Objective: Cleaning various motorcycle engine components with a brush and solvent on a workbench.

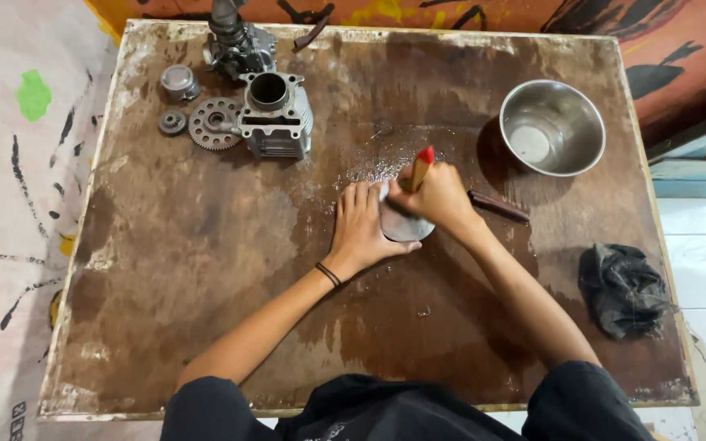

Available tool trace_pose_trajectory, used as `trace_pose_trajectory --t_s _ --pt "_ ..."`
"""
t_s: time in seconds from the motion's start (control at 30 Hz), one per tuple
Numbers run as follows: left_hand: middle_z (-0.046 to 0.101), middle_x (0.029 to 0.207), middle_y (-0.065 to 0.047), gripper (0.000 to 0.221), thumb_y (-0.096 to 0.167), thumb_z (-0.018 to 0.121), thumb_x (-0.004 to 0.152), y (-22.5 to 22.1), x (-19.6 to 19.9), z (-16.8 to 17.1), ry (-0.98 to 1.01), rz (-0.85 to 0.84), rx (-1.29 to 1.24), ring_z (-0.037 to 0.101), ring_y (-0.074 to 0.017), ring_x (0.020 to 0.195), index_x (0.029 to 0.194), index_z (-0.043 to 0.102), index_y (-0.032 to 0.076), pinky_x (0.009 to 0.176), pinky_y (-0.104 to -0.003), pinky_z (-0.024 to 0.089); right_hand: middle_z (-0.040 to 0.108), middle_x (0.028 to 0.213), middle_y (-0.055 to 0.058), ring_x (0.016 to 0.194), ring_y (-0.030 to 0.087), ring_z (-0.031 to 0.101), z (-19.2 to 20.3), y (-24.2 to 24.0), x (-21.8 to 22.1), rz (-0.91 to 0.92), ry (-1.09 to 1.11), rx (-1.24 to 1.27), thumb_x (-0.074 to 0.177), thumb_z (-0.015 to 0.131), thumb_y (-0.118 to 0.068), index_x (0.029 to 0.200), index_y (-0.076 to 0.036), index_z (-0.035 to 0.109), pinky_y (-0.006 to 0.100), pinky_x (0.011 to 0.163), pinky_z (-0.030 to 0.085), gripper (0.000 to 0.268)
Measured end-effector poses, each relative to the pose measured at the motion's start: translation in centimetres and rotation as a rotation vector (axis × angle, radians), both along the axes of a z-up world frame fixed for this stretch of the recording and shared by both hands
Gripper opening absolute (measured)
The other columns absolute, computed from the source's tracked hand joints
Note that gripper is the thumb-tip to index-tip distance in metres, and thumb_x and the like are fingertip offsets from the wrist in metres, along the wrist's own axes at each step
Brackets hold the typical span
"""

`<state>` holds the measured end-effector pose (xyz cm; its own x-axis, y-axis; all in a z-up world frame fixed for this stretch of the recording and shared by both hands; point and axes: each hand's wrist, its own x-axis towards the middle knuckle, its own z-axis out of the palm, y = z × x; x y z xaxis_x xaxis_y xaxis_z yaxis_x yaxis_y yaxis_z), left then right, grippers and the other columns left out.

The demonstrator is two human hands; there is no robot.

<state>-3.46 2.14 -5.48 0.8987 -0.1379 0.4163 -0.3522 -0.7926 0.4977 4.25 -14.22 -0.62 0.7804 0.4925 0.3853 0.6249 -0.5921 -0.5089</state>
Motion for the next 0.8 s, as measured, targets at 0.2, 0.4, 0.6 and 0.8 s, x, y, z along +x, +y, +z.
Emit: trace_pose_trajectory --t_s 0.2,0.4,0.6,0.8 --pt "0.047 0.122 -0.019 0.118 0.072 0.09 0.049 0.1 0.4 0.8 0.186 0.027 0.053 0.04 -0.0381 0.123 0.123 0.048 -0.009 0.11 -0.051 0.033 0.063 0.057 0.014 0.05 0.033 0.064 -1.9 1.6 0.2 0.068 -0.174 -0.127 0.087 0.077 -0.029 0.068 -0.007 0.068 0.043 0.051 0.053 0.031" --pt "0.048 0.125 -0.014 0.115 0.069 0.091 0.051 0.7 0.5 -0.6 0.078 -0.04 -0.078 0.041 -0.0349 0.123 0.134 0.052 0.0 0.107 -0.051 0.036 0.065 0.058 0.016 0.053 0.034 0.065 -0.4 0.3 2.0 0.187 -0.052 -0.4 0.084 0.081 -0.035 0.067 -0.009 0.069 0.043 0.052 0.052 0.034" --pt "0.049 0.128 -0.013 0.117 0.07 0.091 0.051 0.9 0.4 -0.9 0.082 -0.025 -0.112 0.041 -0.034 0.124 0.136 0.052 0.0 0.107 -0.05 0.037 0.064 0.061 0.013 0.055 0.032 0.063 -0.1 0.8 -1.1 0.339 -0.213 -0.07 0.081 0.078 -0.025 0.071 -0.004 0.066 0.042 0.052 0.051 0.027" --pt "0.049 0.127 -0.015 0.113 0.068 0.094 0.047 0.6 0.5 -1.2 0.112 0.013 -0.051 0.042 -0.0352 0.125 0.125 0.049 0.0 0.108 -0.05 0.039 0.061 0.056 0.014 0.052 0.033 0.061 -0.2 0.6 1.7 0.005 -0.121 -0.062 0.088 0.082 -0.031 0.068 -0.005 0.066 0.041 0.05 0.049 0.036"
